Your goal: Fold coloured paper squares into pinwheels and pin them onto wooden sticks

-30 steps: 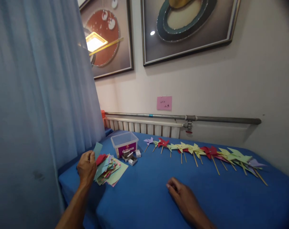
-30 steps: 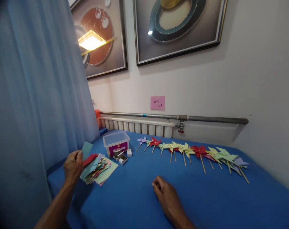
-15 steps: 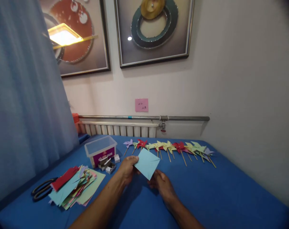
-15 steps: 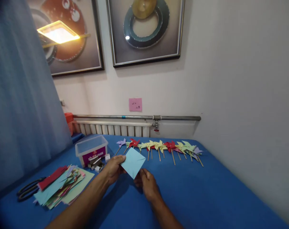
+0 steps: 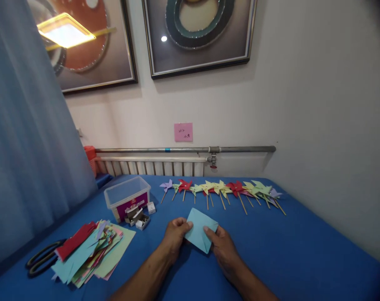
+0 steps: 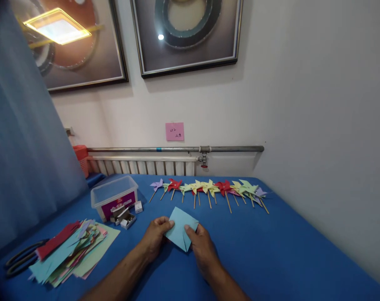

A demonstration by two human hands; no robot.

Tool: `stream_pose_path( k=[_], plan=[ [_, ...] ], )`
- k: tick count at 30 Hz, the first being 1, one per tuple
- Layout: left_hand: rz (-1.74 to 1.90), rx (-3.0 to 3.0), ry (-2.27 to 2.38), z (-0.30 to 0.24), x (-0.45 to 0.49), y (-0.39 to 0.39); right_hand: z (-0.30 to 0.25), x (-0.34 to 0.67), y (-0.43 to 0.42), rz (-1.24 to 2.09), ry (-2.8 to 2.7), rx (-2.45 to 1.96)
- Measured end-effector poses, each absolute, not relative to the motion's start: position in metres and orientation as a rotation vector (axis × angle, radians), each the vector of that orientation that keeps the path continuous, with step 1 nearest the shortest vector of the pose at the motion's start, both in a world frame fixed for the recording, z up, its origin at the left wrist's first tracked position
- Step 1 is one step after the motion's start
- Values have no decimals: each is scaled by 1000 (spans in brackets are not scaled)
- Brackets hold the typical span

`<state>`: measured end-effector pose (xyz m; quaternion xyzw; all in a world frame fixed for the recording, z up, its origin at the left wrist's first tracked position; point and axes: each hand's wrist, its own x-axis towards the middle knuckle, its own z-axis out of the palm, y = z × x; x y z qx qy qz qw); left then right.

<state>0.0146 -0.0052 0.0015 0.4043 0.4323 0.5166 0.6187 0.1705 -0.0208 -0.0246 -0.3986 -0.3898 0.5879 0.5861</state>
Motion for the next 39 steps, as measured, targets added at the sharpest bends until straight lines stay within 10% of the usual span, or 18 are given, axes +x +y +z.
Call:
stream_pose_path(
  k=[39],
  plan=[
    [1243, 947, 995, 2, 13, -7, -9, 169, -32, 1341, -1093, -944]
  ],
)
